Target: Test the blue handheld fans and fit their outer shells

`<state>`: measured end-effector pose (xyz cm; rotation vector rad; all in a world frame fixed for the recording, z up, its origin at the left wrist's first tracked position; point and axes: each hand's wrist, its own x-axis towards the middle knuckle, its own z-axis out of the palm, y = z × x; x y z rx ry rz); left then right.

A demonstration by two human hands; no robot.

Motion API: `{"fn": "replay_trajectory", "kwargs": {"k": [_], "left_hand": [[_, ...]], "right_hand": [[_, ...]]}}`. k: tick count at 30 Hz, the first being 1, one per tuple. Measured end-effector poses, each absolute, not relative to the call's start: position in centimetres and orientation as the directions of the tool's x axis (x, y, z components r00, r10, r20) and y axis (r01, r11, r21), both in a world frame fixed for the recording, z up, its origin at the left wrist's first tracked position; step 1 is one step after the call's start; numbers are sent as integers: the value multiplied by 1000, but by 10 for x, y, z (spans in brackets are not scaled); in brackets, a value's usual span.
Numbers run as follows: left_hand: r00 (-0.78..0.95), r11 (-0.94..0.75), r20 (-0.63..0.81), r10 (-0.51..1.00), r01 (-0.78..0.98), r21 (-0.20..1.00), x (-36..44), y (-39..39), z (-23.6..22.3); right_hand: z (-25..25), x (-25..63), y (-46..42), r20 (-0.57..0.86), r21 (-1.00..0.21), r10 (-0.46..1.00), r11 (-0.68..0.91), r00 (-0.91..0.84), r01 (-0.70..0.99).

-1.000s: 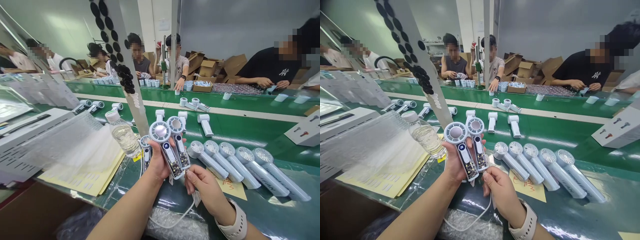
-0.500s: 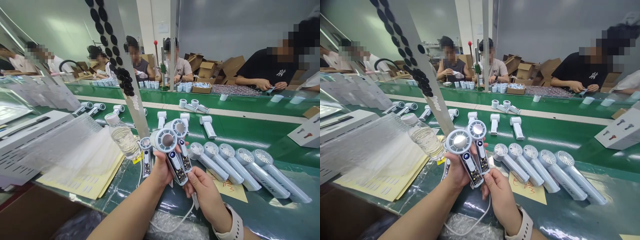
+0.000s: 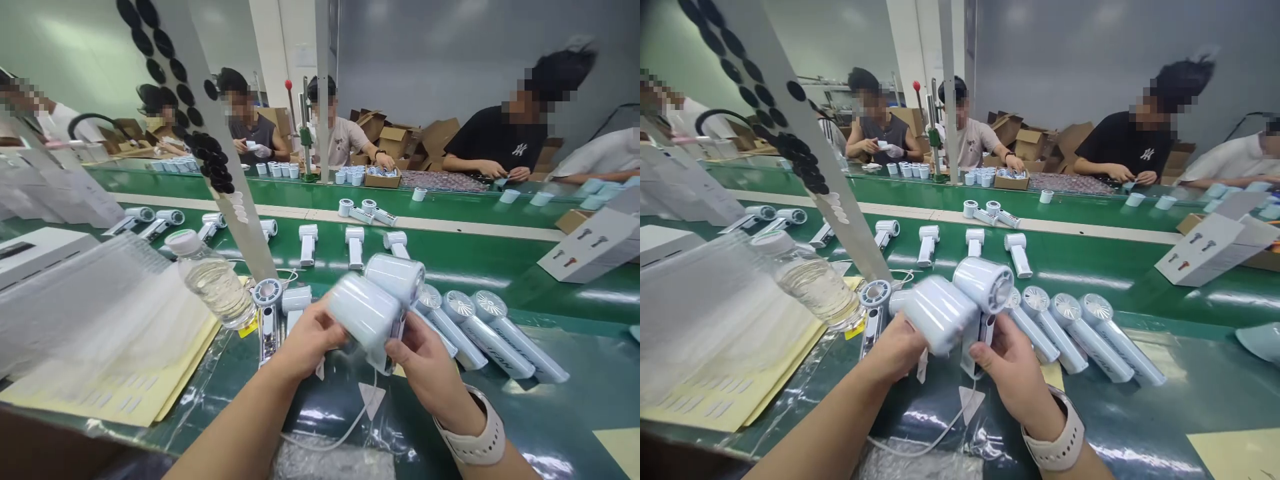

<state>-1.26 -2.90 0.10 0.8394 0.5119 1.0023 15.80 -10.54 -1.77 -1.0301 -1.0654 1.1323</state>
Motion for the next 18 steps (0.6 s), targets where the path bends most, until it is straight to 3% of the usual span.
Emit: {"fn": "replay_trajectory", "kwargs": {"k": [5, 9, 13, 18], "left_hand": [[532, 379, -85, 842, -472, 796, -9, -21, 9], [569, 332, -19, 822, -452, 828, -10, -25, 9], [634, 259, 80, 769, -423, 868, -11, -28, 3], [650, 221, 102, 753, -397, 891, -11, -27, 2]], "right_hand": [[-8, 165, -102, 42, -990, 964, 75, 261, -118], [-4, 162, -104, 60, -951, 992, 91, 112, -295], [-4, 158, -107, 108, -932, 994, 107, 18, -347], [-9, 155, -107, 56, -921, 998, 58, 17, -386]]}}
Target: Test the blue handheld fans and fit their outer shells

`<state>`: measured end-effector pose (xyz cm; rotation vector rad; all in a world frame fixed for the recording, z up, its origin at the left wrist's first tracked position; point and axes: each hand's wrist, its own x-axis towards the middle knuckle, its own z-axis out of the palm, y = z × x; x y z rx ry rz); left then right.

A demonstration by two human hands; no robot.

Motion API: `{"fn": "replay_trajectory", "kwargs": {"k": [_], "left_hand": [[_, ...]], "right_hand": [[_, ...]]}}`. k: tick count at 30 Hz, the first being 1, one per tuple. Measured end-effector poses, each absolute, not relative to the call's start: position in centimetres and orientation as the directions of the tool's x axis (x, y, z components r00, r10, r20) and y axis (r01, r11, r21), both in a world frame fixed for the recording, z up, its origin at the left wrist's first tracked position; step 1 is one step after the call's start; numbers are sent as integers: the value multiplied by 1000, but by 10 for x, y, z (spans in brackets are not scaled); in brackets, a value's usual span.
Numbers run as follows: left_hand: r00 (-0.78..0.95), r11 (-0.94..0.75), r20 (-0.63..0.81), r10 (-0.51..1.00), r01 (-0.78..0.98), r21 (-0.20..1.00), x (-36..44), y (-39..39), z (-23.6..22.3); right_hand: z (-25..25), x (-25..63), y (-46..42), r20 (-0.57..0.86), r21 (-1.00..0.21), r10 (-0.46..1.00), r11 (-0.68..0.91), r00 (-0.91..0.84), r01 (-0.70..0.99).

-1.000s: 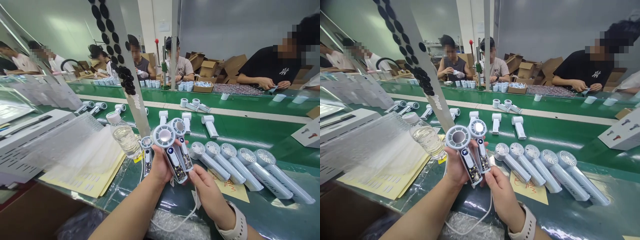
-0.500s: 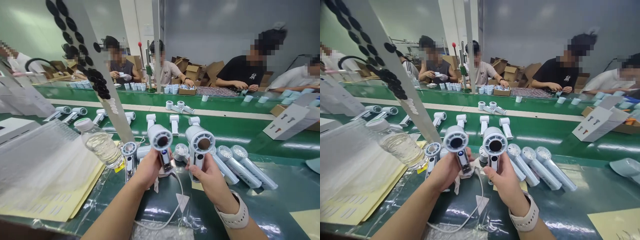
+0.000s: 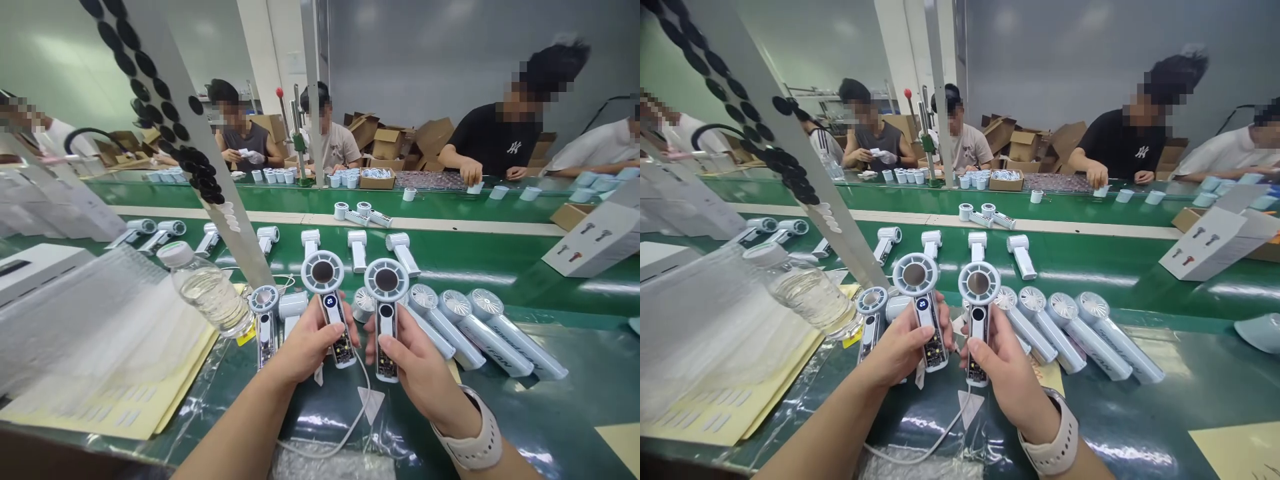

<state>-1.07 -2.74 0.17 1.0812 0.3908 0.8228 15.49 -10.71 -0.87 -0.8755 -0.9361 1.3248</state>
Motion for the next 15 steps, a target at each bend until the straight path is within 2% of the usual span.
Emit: {"fn": "replay_trajectory", "kwargs": {"k": [10, 15], "left_hand": [[643, 306, 58, 763, -439, 845, -11, -27, -1], [632, 320, 40, 774, -444, 837, -10, -27, -1]], "right_hand": [[-9, 149, -105, -20, -886, 998, 9, 56, -464], [-8, 147, -105, 15, -871, 1000, 14, 2, -491]]}}
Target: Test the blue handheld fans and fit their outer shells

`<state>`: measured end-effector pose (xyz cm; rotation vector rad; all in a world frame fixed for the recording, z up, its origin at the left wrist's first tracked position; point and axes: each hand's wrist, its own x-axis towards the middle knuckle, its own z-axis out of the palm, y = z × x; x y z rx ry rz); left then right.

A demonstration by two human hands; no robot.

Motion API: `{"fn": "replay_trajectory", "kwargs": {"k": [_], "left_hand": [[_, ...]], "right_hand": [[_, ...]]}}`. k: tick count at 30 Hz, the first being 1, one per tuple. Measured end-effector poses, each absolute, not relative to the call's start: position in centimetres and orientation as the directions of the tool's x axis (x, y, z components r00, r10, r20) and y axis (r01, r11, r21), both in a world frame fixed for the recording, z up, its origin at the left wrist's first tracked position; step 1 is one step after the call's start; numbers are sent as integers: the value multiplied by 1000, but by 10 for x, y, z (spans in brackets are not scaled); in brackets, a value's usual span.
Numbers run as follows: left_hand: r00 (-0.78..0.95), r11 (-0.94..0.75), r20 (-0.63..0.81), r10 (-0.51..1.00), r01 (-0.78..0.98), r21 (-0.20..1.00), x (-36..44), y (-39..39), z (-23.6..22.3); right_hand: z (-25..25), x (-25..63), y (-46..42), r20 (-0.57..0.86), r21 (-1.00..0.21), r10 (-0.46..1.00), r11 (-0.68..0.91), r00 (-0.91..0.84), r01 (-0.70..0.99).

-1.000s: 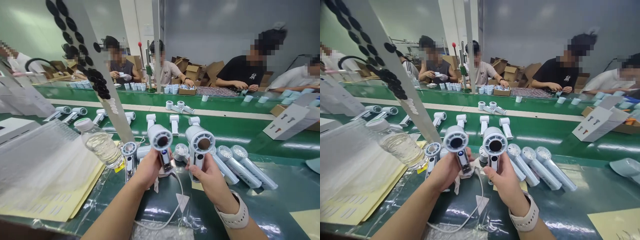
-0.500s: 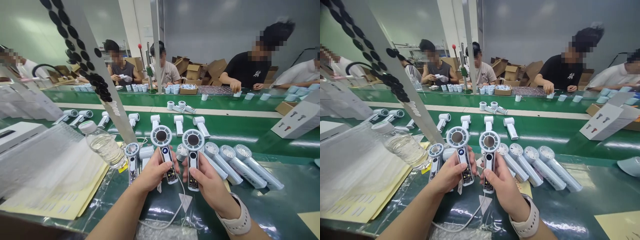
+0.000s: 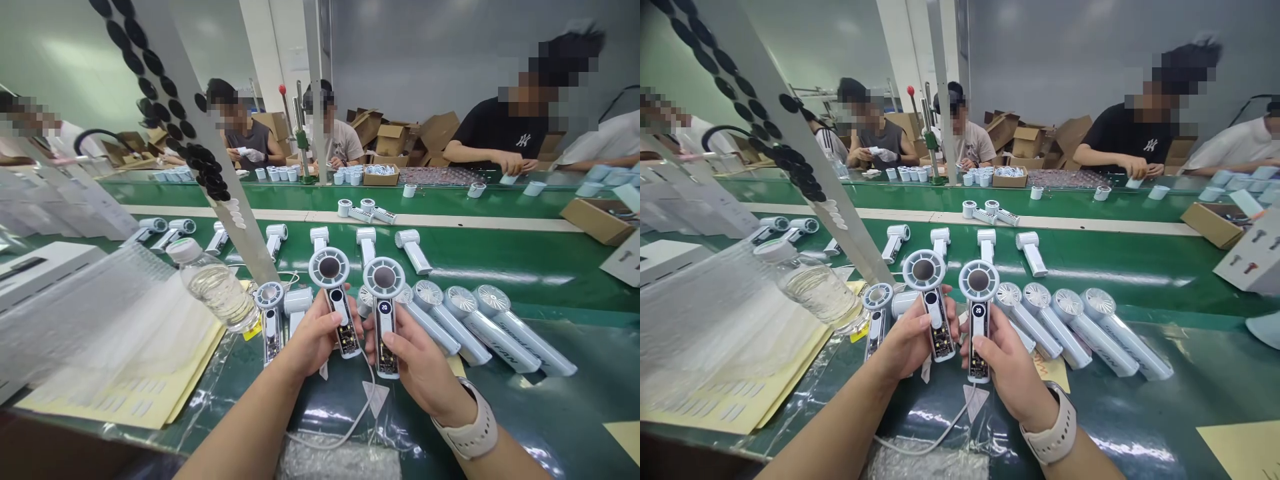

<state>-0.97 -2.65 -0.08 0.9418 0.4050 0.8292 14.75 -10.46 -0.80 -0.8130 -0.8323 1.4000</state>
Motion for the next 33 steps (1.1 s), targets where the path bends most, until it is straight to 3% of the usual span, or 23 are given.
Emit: {"fn": "replay_trajectory", "kwargs": {"k": [8, 14, 21, 28, 33], "left_hand": [[623, 258, 74, 779, -425, 868, -6, -28, 2], [649, 199, 107, 753, -380, 903, -8, -23, -2], [706, 212, 97, 702, -337, 917, -6, -24, 1], [634, 215, 54, 771, -339, 916, -5, -23, -6], [674, 206, 95, 733, -352, 913, -6, -24, -5]], "right_hand": [[-8, 151, -106, -35, -873, 997, 2, 67, -488], [-6, 156, -108, 33, -881, 999, 26, -5, -473], [-5, 159, -103, -17, -874, 999, 6, 43, -486], [-2, 158, -103, -32, -895, 997, 4, 74, -446], [1, 156, -105, -16, -887, 998, 17, 66, -462]]}}
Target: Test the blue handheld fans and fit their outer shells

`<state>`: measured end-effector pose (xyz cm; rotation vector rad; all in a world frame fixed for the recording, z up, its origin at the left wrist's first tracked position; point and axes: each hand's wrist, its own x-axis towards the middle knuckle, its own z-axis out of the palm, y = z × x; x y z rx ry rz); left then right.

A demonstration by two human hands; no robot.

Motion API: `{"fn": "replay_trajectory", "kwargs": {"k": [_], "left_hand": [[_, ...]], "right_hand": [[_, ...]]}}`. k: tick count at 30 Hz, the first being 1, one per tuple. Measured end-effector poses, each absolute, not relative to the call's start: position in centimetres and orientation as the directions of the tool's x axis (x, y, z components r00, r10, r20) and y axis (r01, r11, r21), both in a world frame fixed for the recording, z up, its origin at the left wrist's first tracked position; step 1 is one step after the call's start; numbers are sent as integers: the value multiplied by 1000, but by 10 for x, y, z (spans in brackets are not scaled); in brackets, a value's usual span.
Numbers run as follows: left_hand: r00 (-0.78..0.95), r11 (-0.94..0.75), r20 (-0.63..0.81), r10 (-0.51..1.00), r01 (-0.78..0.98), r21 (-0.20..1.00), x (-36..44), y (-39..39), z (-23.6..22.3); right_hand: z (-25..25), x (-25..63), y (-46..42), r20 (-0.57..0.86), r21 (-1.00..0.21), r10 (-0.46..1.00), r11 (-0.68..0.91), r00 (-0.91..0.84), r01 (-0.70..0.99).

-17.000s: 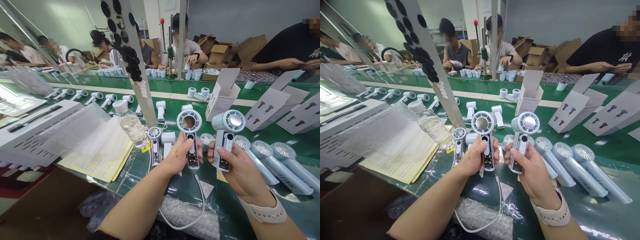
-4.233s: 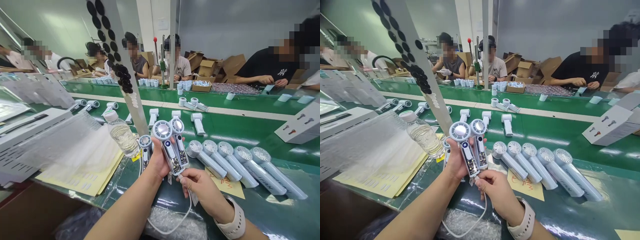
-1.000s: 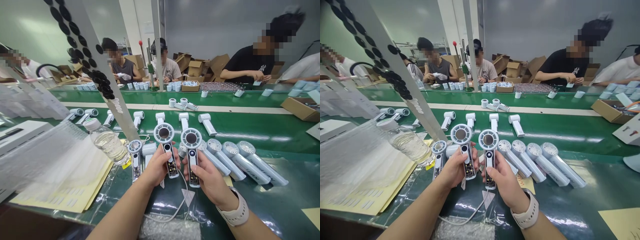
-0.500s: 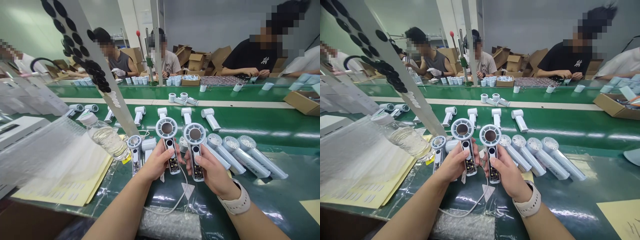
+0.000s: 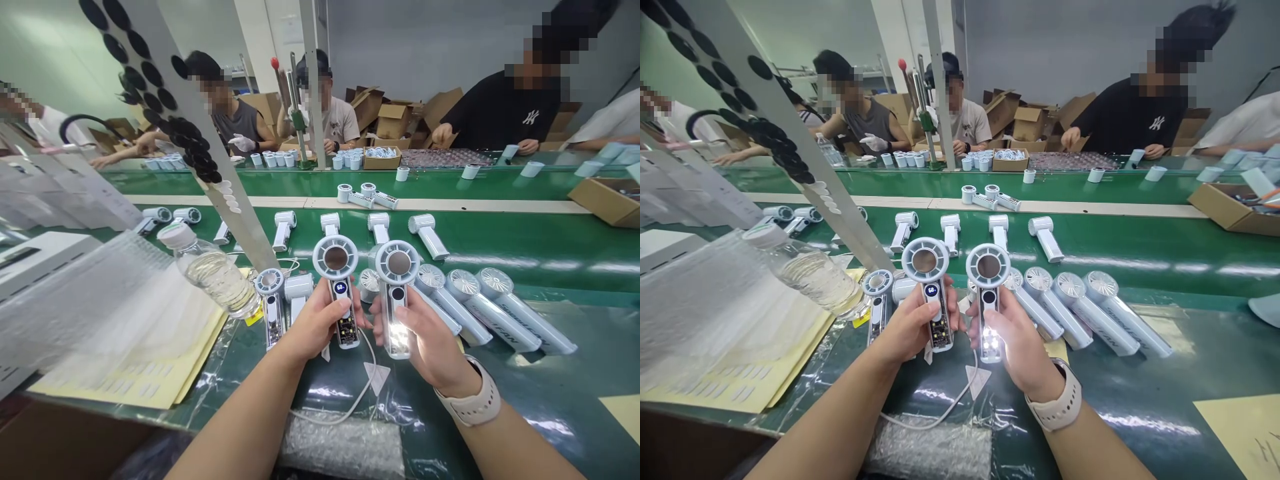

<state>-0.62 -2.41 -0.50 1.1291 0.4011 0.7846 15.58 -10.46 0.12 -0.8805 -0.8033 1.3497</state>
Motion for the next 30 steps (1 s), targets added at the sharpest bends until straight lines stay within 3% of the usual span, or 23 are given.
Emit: {"fn": "replay_trajectory", "kwargs": {"k": [12, 20, 30], "left_hand": [[612, 190, 10, 791, -262, 946, -5, -22, -7], [632, 163, 64, 772, -294, 942, -6, -24, -3], [618, 83, 33, 786, -158, 984, -6, -25, -1]], "right_hand": [[-2, 158, -103, -99, -872, 979, 1, 179, -490], [-3, 157, -104, -106, -874, 976, 1, 192, -487], [-3, 159, -103, -134, -793, 981, -21, 141, -609]]}}
